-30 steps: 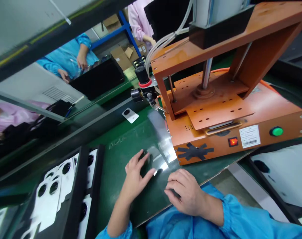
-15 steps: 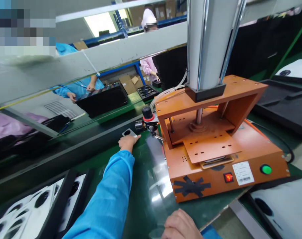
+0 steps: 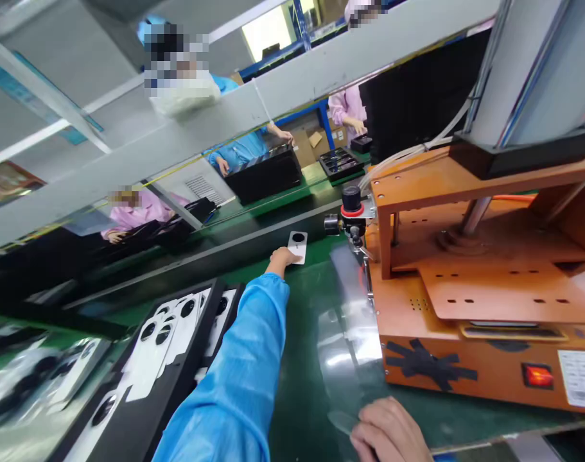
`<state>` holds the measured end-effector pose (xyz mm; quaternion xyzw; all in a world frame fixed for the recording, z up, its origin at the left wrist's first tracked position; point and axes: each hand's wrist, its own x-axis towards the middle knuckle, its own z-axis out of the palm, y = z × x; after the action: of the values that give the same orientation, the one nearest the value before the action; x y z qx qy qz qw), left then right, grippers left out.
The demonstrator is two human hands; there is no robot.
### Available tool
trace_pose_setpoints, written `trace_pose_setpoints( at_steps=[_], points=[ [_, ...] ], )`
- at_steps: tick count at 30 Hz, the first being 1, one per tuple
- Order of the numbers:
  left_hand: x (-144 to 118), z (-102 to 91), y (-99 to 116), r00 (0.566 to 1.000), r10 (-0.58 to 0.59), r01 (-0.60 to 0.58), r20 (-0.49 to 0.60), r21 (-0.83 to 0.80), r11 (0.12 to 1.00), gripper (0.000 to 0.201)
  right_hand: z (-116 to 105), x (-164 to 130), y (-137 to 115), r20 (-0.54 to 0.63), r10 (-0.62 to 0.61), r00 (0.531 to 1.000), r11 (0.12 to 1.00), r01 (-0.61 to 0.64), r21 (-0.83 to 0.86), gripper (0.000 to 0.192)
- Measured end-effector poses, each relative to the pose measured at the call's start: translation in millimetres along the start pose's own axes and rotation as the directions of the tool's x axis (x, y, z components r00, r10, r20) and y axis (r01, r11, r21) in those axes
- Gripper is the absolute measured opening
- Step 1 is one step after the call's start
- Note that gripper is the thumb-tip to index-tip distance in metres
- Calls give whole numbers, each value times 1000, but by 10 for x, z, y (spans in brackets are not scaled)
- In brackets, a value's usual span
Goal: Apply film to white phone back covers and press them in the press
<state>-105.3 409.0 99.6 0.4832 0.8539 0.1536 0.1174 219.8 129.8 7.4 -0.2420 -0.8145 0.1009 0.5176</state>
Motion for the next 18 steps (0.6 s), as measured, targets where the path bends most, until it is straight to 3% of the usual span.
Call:
trace_pose_setpoints(
  at_steps=[4,7,9,12,14,16,18],
  points=[
    [-516,-130,-166,996,18,-31,-93,-141,990,40,-2,-112,-28,25,79,997,995,-80,55,20],
    [-1272,-205,-525,988,81,-111,-135,-235,966,49,24,-160,-33,49,119,992,988,-123,89,21],
    [-1912,-196,-830,987,107,-137,-120,-283,949,43,33,-145,-43,84,133,988,983,-142,115,20],
    [-2875,-22,-1220,998,25,-49,-53,-518,854,40,22,-13,-110,142,152,978,967,-177,185,16],
    [-3399,165,-1346,1000,13,-11,-1,-581,813,43,27,155,-183,171,195,966,939,-234,251,13],
    [-3768,331,-1362,994,98,-54,44,-584,810,49,78,369,-244,203,303,931,884,-354,304,9],
    [-3978,424,-1328,974,202,-114,100,-554,825,61,188,594,-250,257,458,851,793,-521,314,9]
  ],
)
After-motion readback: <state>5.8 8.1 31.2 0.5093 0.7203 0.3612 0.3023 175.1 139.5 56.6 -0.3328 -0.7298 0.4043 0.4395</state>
